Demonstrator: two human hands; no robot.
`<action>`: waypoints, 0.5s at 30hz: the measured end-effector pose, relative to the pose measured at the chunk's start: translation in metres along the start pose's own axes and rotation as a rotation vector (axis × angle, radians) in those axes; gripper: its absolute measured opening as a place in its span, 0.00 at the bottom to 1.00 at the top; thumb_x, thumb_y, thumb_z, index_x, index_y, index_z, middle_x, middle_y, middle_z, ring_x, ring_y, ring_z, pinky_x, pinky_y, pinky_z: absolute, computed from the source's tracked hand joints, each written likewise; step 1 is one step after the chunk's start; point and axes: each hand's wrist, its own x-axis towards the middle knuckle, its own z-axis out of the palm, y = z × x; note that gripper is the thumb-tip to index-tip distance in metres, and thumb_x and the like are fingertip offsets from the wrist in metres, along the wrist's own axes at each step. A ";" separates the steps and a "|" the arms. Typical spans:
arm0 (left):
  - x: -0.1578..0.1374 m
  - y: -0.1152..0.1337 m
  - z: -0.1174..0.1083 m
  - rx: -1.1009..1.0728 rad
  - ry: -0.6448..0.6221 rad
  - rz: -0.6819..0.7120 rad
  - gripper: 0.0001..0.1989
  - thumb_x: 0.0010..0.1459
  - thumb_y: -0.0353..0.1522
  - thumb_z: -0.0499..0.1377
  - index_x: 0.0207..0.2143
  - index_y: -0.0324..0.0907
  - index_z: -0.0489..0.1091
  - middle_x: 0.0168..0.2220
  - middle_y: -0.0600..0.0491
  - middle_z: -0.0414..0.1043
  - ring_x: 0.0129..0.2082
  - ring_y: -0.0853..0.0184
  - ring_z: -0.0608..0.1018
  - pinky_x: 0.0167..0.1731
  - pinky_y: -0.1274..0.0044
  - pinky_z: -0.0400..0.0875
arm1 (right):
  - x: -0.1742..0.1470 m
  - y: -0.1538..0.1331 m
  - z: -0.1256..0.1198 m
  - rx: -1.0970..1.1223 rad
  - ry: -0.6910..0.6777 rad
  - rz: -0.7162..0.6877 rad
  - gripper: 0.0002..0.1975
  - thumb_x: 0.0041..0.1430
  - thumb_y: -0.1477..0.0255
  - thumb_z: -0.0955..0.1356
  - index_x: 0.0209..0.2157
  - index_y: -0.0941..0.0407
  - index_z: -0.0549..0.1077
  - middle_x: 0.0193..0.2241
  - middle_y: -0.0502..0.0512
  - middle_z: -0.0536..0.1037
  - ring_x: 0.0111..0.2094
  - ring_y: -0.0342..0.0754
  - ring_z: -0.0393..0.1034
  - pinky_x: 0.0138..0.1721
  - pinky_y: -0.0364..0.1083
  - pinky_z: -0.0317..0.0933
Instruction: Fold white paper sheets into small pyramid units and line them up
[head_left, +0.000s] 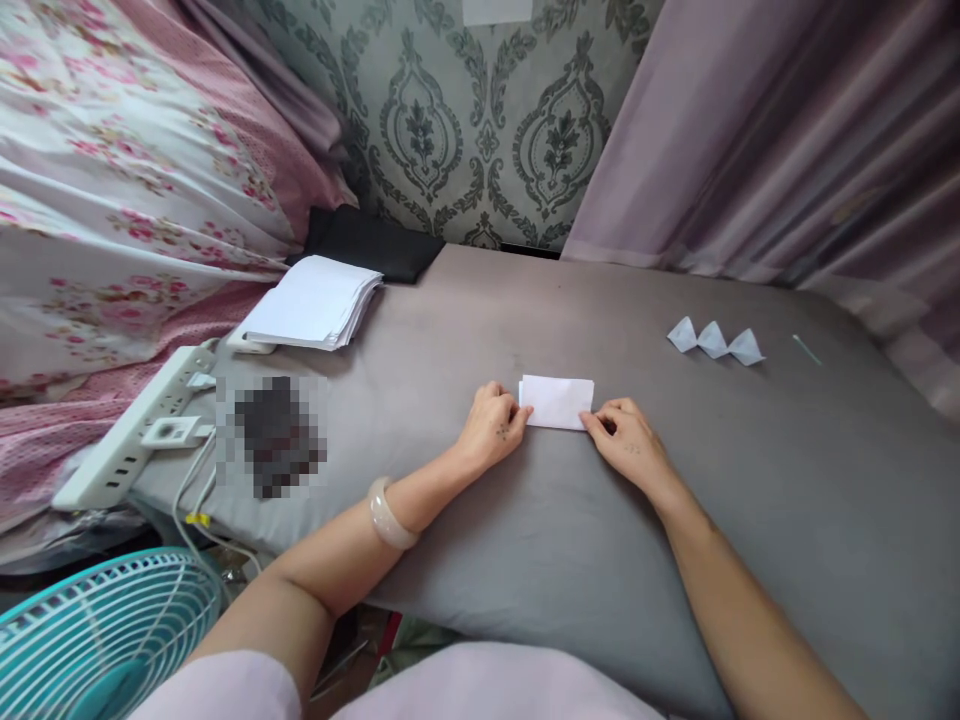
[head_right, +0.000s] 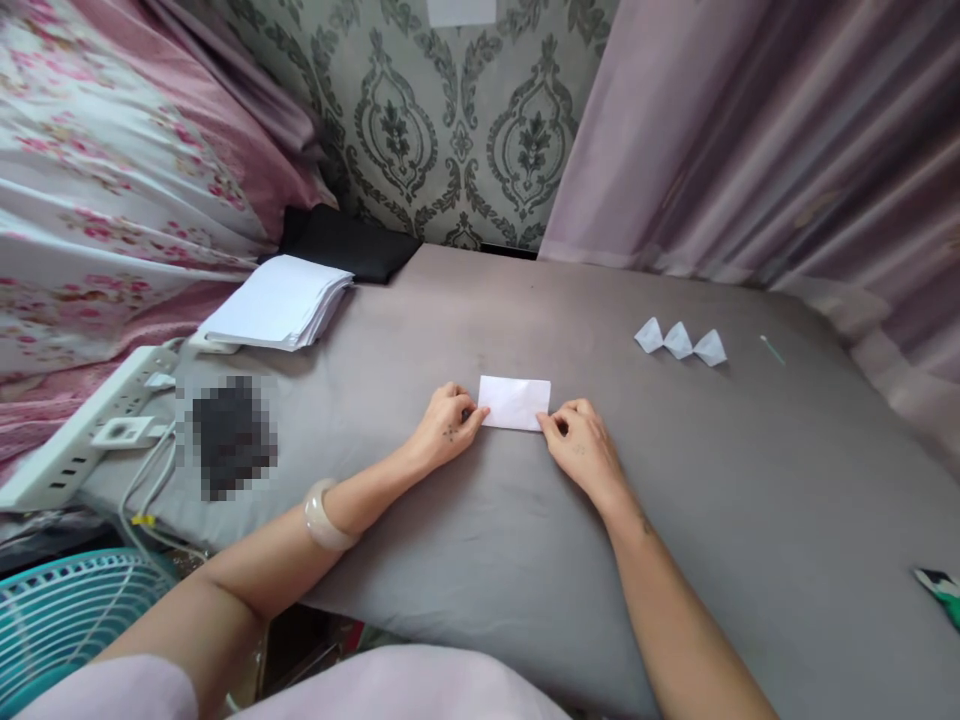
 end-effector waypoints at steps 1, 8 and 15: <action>0.001 0.000 0.001 0.015 0.003 -0.006 0.14 0.60 0.35 0.57 0.25 0.37 0.72 0.34 0.45 0.67 0.40 0.60 0.71 0.47 0.67 0.68 | 0.000 0.000 0.001 -0.013 0.015 -0.002 0.18 0.58 0.56 0.63 0.24 0.54 0.73 0.37 0.56 0.71 0.37 0.50 0.68 0.42 0.49 0.60; 0.003 -0.001 0.002 0.031 0.003 -0.047 0.12 0.58 0.35 0.59 0.24 0.38 0.70 0.34 0.46 0.66 0.39 0.60 0.71 0.45 0.68 0.68 | -0.001 -0.002 0.005 -0.056 0.068 -0.003 0.17 0.57 0.57 0.64 0.23 0.54 0.71 0.36 0.55 0.71 0.38 0.50 0.68 0.41 0.49 0.60; 0.004 0.000 0.001 0.050 -0.019 -0.039 0.12 0.58 0.35 0.58 0.24 0.38 0.71 0.34 0.46 0.66 0.40 0.60 0.71 0.45 0.67 0.68 | 0.000 -0.004 0.005 -0.068 0.073 0.010 0.17 0.56 0.57 0.65 0.22 0.54 0.71 0.36 0.55 0.72 0.37 0.50 0.68 0.40 0.49 0.60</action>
